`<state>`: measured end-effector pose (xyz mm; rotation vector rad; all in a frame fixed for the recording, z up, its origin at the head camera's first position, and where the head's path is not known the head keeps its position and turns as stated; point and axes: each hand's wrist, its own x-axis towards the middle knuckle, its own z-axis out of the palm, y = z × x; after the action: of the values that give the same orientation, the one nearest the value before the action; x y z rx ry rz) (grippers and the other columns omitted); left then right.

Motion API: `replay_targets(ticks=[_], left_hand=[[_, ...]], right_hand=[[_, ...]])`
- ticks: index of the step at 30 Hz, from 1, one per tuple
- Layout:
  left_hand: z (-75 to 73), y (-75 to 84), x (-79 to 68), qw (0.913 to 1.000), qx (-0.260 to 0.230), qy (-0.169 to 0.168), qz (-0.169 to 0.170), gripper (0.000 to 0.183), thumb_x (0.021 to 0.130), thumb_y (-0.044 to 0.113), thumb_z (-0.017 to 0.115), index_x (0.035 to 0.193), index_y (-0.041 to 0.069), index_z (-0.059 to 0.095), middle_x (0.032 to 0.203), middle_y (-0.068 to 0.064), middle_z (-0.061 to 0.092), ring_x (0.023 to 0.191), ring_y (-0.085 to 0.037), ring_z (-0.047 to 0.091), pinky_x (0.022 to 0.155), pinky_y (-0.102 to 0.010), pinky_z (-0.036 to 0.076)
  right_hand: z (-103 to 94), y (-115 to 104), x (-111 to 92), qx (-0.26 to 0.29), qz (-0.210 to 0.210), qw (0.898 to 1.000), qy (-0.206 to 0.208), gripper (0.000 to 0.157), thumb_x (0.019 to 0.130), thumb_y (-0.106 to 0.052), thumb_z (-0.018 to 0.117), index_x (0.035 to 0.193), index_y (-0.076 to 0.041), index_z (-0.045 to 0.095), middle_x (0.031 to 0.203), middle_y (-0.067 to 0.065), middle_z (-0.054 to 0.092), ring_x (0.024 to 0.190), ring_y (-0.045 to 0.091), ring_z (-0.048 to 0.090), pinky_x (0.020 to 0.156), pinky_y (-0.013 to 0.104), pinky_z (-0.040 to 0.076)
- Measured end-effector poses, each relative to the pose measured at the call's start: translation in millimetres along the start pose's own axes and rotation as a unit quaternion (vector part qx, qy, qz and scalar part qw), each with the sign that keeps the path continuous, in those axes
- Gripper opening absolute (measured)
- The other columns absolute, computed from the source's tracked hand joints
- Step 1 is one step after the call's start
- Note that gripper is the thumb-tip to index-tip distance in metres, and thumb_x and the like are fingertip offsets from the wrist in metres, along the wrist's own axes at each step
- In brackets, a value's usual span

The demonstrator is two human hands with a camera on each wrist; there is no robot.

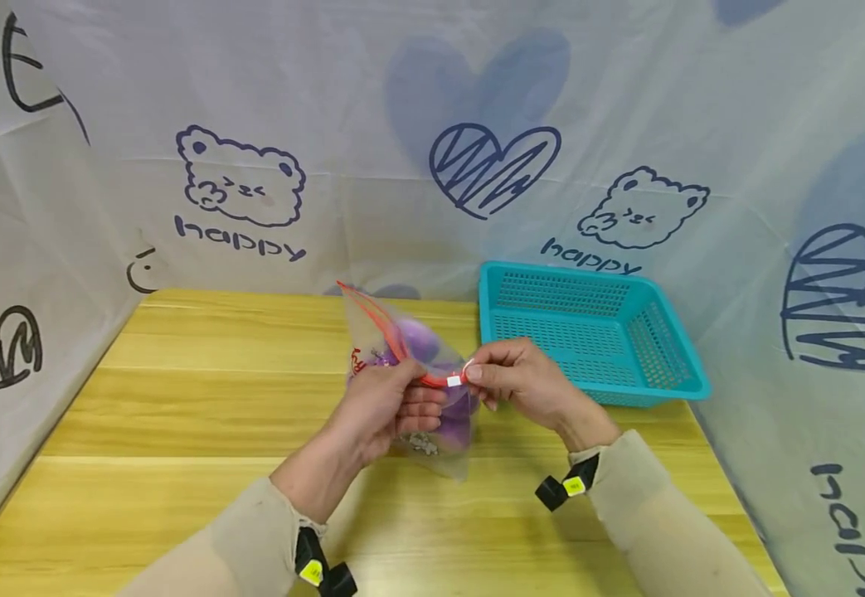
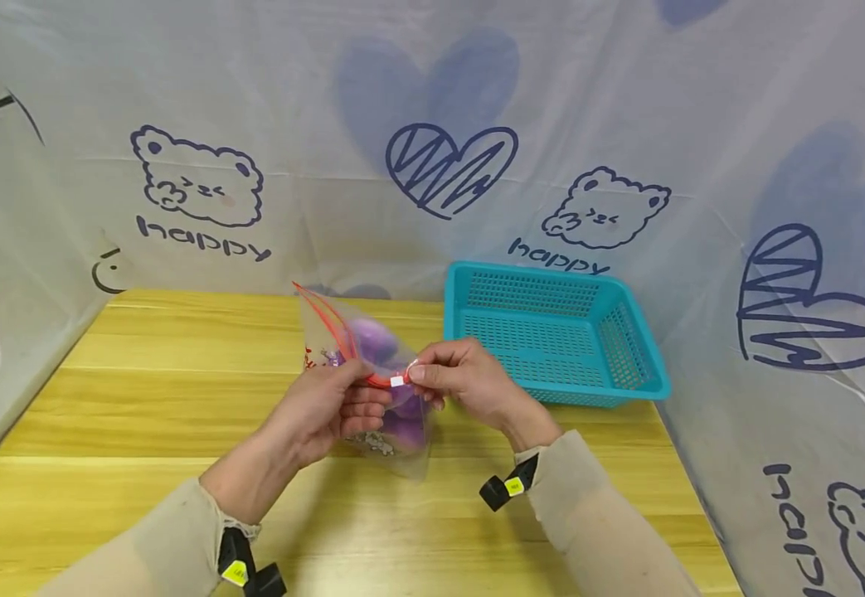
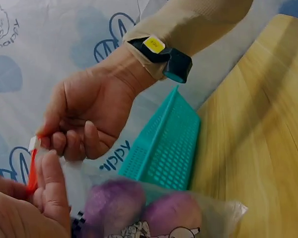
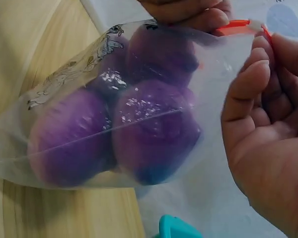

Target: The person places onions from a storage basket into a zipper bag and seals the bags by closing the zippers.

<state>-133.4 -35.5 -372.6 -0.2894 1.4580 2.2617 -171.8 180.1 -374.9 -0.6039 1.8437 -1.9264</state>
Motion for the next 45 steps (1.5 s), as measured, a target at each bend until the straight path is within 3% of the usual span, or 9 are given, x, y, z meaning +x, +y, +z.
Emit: replay_targets(ticks=[5,8,11,19,27,31,38,45], left_hand=[[11.8,-7.5,-7.0,0.9929,-0.034,0.036,0.108,0.035,0.101,0.018,0.044,0.113,-0.009,0.063,0.091,-0.012,0.072,0.074,-0.017,0.072,0.073,-0.032,0.059],[18.1,-13.5,-11.6,0.9893,-0.031,0.046,0.135,0.039,0.103,0.025,0.045,0.116,-0.008,0.062,0.101,-0.014,0.072,0.086,-0.021,0.073,0.081,-0.035,0.058],[18.3,-16.0,-12.0,0.9898,-0.021,0.049,0.132,0.041,0.103,0.028,0.046,0.116,-0.008,0.063,0.105,-0.016,0.072,0.091,-0.023,0.073,0.082,-0.034,0.057],[13.2,-8.3,-8.0,0.9921,-0.011,0.039,0.119,0.037,0.101,0.021,0.044,0.115,-0.006,0.065,0.101,-0.014,0.071,0.089,-0.024,0.072,0.080,-0.034,0.058],[23.2,-4.3,-0.7,0.9987,-0.023,-0.039,0.022,0.035,0.097,0.032,0.051,0.102,0.000,0.064,0.087,-0.008,0.069,0.077,-0.016,0.069,0.077,-0.033,0.058],[26.8,-5.1,5.3,0.9986,-0.022,-0.048,-0.002,0.030,0.096,0.033,0.056,0.091,0.004,0.063,0.076,-0.004,0.067,0.066,-0.014,0.066,0.069,-0.030,0.058],[30.0,-5.0,12.6,0.9991,0.023,-0.036,0.006,0.023,0.097,0.025,0.056,0.091,0.004,0.064,0.073,-0.003,0.063,0.058,-0.013,0.064,0.063,-0.028,0.058],[30.2,-3.7,14.2,0.9968,0.062,-0.011,0.050,0.028,0.097,0.021,0.056,0.103,-0.005,0.067,0.079,-0.005,0.065,0.067,-0.013,0.066,0.070,-0.030,0.059]], right_hand=[[5.3,0.4,8.1,0.027,0.064,0.993,0.093,0.015,0.093,-0.021,0.064,0.087,-0.007,0.066,0.070,0.000,0.058,0.057,0.012,0.048,0.049,0.023,0.044],[6.4,0.6,11.9,0.069,0.105,0.986,0.108,0.021,0.094,-0.024,0.061,0.086,-0.006,0.066,0.068,-0.001,0.058,0.055,0.010,0.048,0.048,0.023,0.042],[5.6,-0.6,12.8,0.081,0.118,0.985,0.099,0.023,0.095,-0.026,0.059,0.087,-0.005,0.067,0.069,-0.001,0.060,0.055,0.009,0.049,0.047,0.023,0.041],[7.1,-7.7,14.9,0.039,0.131,0.987,0.089,0.025,0.094,-0.029,0.062,0.088,-0.005,0.064,0.070,0.000,0.058,0.056,0.010,0.049,0.046,0.022,0.042],[7.6,-10.4,9.9,0.057,0.119,0.987,0.089,0.020,0.094,-0.024,0.062,0.084,-0.008,0.067,0.066,-0.002,0.057,0.054,0.009,0.048,0.045,0.021,0.038],[6.8,-9.5,8.7,0.049,0.121,0.987,0.089,0.019,0.094,-0.022,0.062,0.083,-0.008,0.068,0.065,-0.003,0.056,0.054,0.008,0.047,0.045,0.021,0.036],[3.8,-9.7,4.5,0.028,0.126,0.986,0.105,0.018,0.093,-0.023,0.063,0.086,-0.008,0.069,0.066,-0.003,0.055,0.055,0.009,0.047,0.045,0.020,0.037],[2.2,-10.5,4.0,-0.006,0.128,0.984,0.127,0.022,0.093,-0.027,0.063,0.086,-0.006,0.069,0.067,-0.001,0.055,0.055,0.010,0.047,0.046,0.021,0.038]])
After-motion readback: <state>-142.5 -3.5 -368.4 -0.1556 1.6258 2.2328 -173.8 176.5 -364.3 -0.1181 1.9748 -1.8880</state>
